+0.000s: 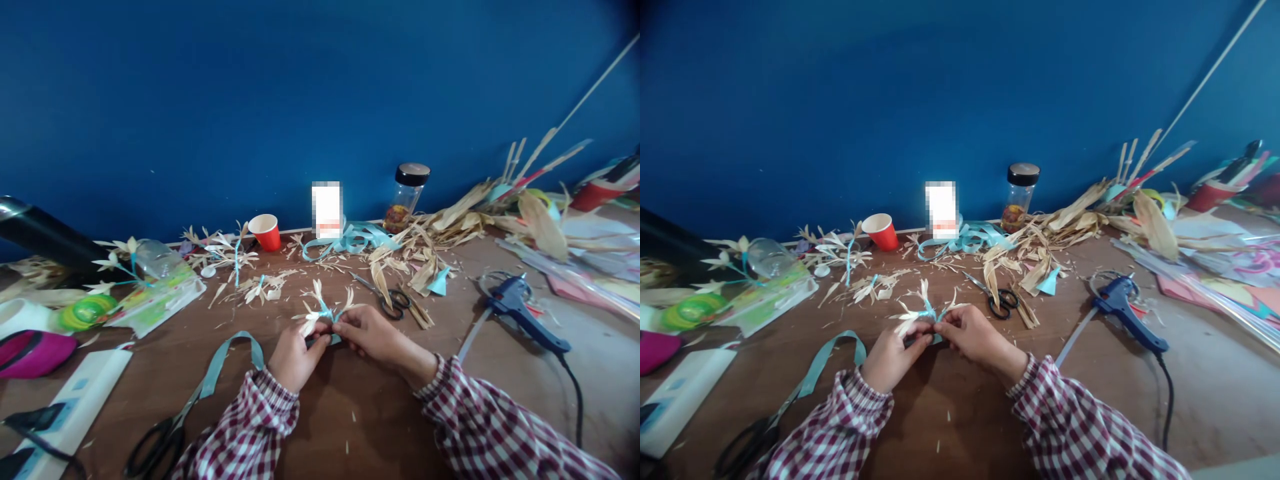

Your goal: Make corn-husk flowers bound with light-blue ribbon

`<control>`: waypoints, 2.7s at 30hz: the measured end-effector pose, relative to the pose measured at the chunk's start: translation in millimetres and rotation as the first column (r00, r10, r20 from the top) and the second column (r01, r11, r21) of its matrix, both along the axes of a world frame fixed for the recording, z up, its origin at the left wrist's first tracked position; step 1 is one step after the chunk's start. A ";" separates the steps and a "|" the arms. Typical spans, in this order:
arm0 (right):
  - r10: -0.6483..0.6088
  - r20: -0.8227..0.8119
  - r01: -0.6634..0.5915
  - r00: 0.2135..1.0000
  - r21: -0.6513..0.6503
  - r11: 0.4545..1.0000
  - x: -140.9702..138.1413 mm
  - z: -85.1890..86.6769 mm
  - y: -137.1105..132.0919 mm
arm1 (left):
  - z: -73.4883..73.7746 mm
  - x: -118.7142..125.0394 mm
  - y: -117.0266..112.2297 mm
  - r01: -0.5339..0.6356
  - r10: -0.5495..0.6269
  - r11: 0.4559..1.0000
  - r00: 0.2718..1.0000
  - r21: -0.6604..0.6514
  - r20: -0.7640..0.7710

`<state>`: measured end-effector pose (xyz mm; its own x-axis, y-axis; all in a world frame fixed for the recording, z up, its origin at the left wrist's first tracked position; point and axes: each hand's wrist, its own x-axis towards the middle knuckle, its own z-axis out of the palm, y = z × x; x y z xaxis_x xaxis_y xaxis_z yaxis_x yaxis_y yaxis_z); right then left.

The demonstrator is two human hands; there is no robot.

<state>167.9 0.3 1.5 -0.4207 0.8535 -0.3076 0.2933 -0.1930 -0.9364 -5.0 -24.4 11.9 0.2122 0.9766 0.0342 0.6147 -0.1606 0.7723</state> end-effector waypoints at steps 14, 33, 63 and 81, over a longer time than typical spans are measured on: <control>0.042 0.120 -0.045 0.992 0.025 0.999 -1.4 7.4 -0.7 | 2.4 5.6 -5.7 -0.113 0.106 0.989 0.992 -0.095 -0.072; 0.092 0.162 -0.099 0.982 0.036 0.994 1.0 6.6 -2.9 | -0.7 2.3 -3.3 -0.020 0.020 0.999 1.000 -0.049 -0.006; -0.150 0.601 -0.187 0.785 0.461 0.868 -2.9 0.4 -8.6 | -20.7 -1.9 -42.8 -0.014 0.536 0.649 0.718 0.760 -0.444; -0.154 0.591 -0.184 0.792 0.472 0.862 -2.0 1.9 -5.2 | -6.4 45.8 -63.4 0.204 0.150 0.931 0.545 0.304 -0.825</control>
